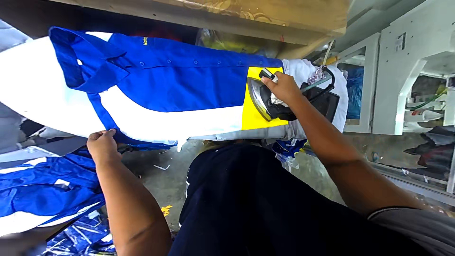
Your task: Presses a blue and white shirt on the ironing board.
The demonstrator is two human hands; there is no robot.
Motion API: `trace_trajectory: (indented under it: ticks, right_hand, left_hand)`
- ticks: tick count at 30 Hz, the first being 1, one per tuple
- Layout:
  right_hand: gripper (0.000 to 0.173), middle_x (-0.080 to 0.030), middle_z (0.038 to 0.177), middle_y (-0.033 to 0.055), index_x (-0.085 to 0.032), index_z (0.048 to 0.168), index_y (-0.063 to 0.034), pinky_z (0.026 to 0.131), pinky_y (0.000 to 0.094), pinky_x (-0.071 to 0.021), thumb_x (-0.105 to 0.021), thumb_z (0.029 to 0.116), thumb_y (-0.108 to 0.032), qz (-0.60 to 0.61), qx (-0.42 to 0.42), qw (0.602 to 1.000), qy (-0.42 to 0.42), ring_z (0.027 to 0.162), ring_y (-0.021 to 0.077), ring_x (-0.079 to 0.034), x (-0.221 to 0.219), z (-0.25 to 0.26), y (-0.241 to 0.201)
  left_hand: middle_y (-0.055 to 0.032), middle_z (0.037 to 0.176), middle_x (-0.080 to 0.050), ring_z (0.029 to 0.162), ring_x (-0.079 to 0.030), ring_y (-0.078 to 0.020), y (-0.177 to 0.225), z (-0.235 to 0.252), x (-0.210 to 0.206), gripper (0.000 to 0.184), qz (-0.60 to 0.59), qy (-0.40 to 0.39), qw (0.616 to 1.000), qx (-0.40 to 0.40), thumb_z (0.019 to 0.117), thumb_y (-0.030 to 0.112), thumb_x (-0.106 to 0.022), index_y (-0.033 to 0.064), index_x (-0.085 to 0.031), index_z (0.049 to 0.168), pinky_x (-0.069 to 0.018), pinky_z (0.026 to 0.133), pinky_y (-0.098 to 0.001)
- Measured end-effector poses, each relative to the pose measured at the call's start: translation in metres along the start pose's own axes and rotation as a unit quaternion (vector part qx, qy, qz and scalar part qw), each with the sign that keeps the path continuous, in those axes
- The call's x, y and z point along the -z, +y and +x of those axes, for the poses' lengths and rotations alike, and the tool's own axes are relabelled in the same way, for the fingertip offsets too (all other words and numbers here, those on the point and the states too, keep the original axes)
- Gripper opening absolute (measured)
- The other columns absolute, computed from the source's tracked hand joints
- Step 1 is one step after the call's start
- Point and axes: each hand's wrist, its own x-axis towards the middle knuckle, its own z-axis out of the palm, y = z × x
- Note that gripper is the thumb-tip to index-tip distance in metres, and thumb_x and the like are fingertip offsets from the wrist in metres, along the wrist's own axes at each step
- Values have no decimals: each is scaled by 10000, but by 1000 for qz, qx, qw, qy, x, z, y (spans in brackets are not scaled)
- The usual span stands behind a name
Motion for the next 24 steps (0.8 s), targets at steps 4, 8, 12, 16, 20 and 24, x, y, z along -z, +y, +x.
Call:
trace_trajectory:
  ticks: [4,8,12,16,20,24]
  right_hand:
    - [646,-668,1225,259,-602,1352,-16,971,633,-488,-500,1042,-574,12,-23,999,23,1173,421,-643,-5,20,-34]
    - [643,-679,1163,267,-581,1372,-25,911,649,-510,-480,1051,-574,-37,17,999,-24,1106,448,-664,-10,7,-41]
    - [610,-691,1053,253,-596,1311,-24,837,638,-523,-489,1052,-567,-69,34,995,-61,1011,441,-686,-20,-12,-39]
    - [604,-703,1075,227,-610,1323,-54,849,625,-527,-500,1042,-576,-56,34,997,-38,1034,415,-691,-28,-11,-61]
    - [633,-705,1094,213,-568,1389,-76,859,614,-534,-477,1043,-598,-67,67,993,-66,1049,406,-692,-32,-14,-70]
    - [636,-704,1088,224,-578,1368,-58,854,615,-536,-481,1041,-595,-96,100,987,-87,1045,414,-693,-34,-19,-62]
  left_hand:
    - [-92,1183,-577,986,-575,-124,-3,-3,-2,376,1,7,1000,-8,967,247,-604,36,-547,1272,-513,860,-390]
    - [-125,1218,-582,1018,-571,-146,-6,1,-1,407,1,6,1000,-19,967,251,-610,9,-544,1287,-503,897,-408]
    - [-60,1131,-574,944,-571,-87,-8,-4,1,353,-20,-1,1000,-16,982,263,-604,39,-546,1248,-518,845,-351]
    - [-51,1123,-573,938,-566,-80,-4,-3,0,341,-8,-1,1000,-26,972,249,-603,47,-554,1241,-510,840,-341]
    - [-76,1159,-578,960,-566,-99,1,-5,0,359,5,-1,1000,-21,968,239,-601,34,-549,1259,-503,862,-358]
    - [-64,1136,-565,946,-559,-84,-4,-4,0,338,-1,0,1000,-23,984,244,-588,33,-543,1244,-500,855,-340]
